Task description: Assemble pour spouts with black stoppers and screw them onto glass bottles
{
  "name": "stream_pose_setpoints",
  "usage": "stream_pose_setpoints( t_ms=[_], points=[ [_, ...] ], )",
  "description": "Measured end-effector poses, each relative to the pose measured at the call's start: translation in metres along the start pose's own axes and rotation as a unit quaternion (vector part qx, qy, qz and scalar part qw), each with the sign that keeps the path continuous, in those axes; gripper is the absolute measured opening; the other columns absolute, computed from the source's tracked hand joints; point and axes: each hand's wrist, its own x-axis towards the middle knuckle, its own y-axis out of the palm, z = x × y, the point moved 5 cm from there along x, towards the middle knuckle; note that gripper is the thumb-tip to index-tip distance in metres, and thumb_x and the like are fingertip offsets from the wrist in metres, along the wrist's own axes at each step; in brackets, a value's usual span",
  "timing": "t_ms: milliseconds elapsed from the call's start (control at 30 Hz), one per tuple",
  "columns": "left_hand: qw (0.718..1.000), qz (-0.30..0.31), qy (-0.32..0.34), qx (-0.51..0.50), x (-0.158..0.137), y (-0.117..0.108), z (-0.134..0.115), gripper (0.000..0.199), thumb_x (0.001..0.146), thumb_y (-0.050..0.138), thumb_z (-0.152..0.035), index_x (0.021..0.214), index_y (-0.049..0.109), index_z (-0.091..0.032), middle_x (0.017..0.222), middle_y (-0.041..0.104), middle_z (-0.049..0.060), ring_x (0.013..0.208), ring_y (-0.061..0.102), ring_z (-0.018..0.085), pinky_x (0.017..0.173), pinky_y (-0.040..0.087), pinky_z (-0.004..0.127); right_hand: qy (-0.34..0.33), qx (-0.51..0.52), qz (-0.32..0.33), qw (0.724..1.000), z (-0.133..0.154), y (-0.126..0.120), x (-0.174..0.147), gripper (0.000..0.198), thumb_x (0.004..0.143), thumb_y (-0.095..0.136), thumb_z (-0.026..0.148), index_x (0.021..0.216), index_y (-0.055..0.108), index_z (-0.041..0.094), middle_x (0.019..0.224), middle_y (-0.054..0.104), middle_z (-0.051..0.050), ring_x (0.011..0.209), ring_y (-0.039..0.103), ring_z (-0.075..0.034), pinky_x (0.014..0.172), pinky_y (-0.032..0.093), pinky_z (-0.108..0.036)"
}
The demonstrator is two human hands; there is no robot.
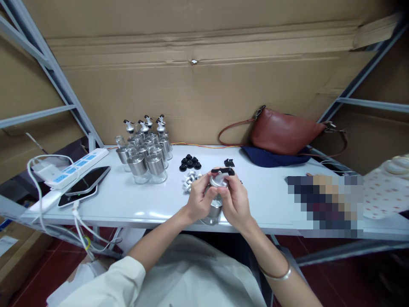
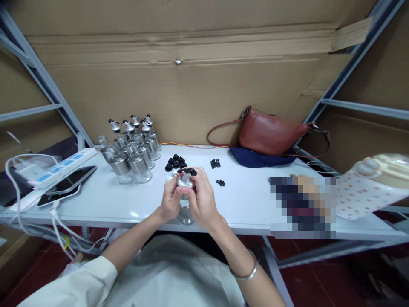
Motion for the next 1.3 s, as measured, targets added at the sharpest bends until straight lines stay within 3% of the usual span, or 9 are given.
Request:
stream_pose_setpoints(
  t_ms=[200, 433, 733, 900, 1000, 1067, 1167, 1300],
  points=[
    [1.0, -0.013, -0.028, -0.001, -0.001, 0.001, 0.004, 0.049, 0.092, 0.036, -0.056, 0.102, 0.061, -0.015, 0.088, 0.067, 0.01, 0.078, 0.062, 0.02, 0.069, 0.048, 0.03, 0.013, -0.018, 0.008, 1.0, 0.002, -0.002, 0.005, 0.035, 0.096, 0.031, 0.051, 0.085, 0.048, 0.022, 0.074, 0.05, -0.002, 0.068, 0.05, -0.019, 0.062, 0.044, -0.032],
    [0.999, -0.001, -0.043, -0.004, -0.002, 0.001, 0.006, 0.053, 0.091, 0.036, -0.057, 0.107, 0.06, -0.013, 0.097, 0.068, 0.012, 0.084, 0.063, 0.02, 0.075, 0.048, 0.031, 0.067, 0.019, 0.006, 0.998, 0.002, -0.002, 0.008, 0.034, 0.095, 0.034, 0.05, 0.084, 0.048, 0.021, 0.073, 0.047, -0.001, 0.069, 0.05, -0.018, 0.062, 0.042, -0.03],
    [0.999, 0.006, -0.033, -0.009, 0.001, 0.001, 0.0, 0.052, 0.092, 0.035, -0.056, 0.097, 0.062, -0.011, 0.084, 0.064, 0.009, 0.075, 0.059, 0.018, 0.068, 0.047, 0.029, 0.145, 0.119, -0.009, 0.982, -0.002, -0.002, 0.01, 0.035, 0.091, 0.042, 0.054, 0.079, 0.046, 0.022, 0.074, 0.046, 0.0, 0.068, 0.047, -0.016, 0.066, 0.043, -0.028],
    [0.999, 0.019, -0.027, -0.001, -0.002, -0.001, -0.003, 0.048, 0.094, 0.035, -0.051, 0.109, 0.059, -0.013, 0.097, 0.064, 0.011, 0.088, 0.061, 0.02, 0.079, 0.047, 0.031, 0.221, 0.216, -0.014, 0.951, -0.004, 0.001, 0.008, 0.04, 0.083, 0.052, 0.062, 0.076, 0.049, 0.022, 0.073, 0.051, 0.0, 0.069, 0.05, -0.015, 0.066, 0.045, -0.026],
    [0.999, 0.025, -0.026, 0.008, -0.005, -0.002, -0.01, 0.049, 0.094, 0.033, -0.052, 0.111, 0.057, -0.013, 0.102, 0.063, 0.012, 0.092, 0.06, 0.021, 0.081, 0.046, 0.032, 0.291, 0.289, -0.02, 0.912, -0.005, 0.005, 0.009, 0.043, 0.08, 0.055, 0.064, 0.081, 0.056, 0.021, 0.076, 0.057, -0.001, 0.071, 0.055, -0.016, 0.067, 0.047, -0.027],
    [0.999, 0.045, -0.02, 0.003, -0.009, -0.004, -0.018, 0.051, 0.094, 0.031, -0.054, 0.102, 0.058, -0.013, 0.096, 0.063, 0.012, 0.087, 0.059, 0.021, 0.077, 0.047, 0.032, 0.324, 0.342, -0.048, 0.88, -0.005, 0.004, 0.011, 0.045, 0.08, 0.053, 0.065, 0.085, 0.06, 0.02, 0.078, 0.06, -0.002, 0.071, 0.056, -0.016, 0.068, 0.048, -0.028],
    [0.998, 0.069, -0.003, 0.002, -0.014, -0.016, -0.029, 0.049, 0.093, 0.031, -0.055, 0.093, 0.057, -0.014, 0.085, 0.06, 0.009, 0.08, 0.057, 0.019, 0.073, 0.046, 0.032, 0.315, 0.387, -0.084, 0.862, -0.005, -0.003, 0.012, 0.043, 0.08, 0.056, 0.063, 0.084, 0.062, 0.021, 0.082, 0.06, -0.002, 0.073, 0.056, -0.015, 0.075, 0.049, -0.03],
    [0.999, 0.015, -0.042, 0.003, -0.02, -0.064, -0.038, 0.046, 0.092, 0.034, -0.057, 0.091, 0.057, -0.016, 0.079, 0.057, 0.005, 0.072, 0.055, 0.016, 0.066, 0.047, 0.029, 0.313, 0.345, -0.064, 0.883, -0.02, -0.016, -0.007, 0.038, 0.084, 0.055, 0.058, 0.089, 0.063, 0.021, 0.088, 0.059, -0.003, 0.08, 0.055, -0.016, 0.082, 0.046, -0.032]
  ],
)
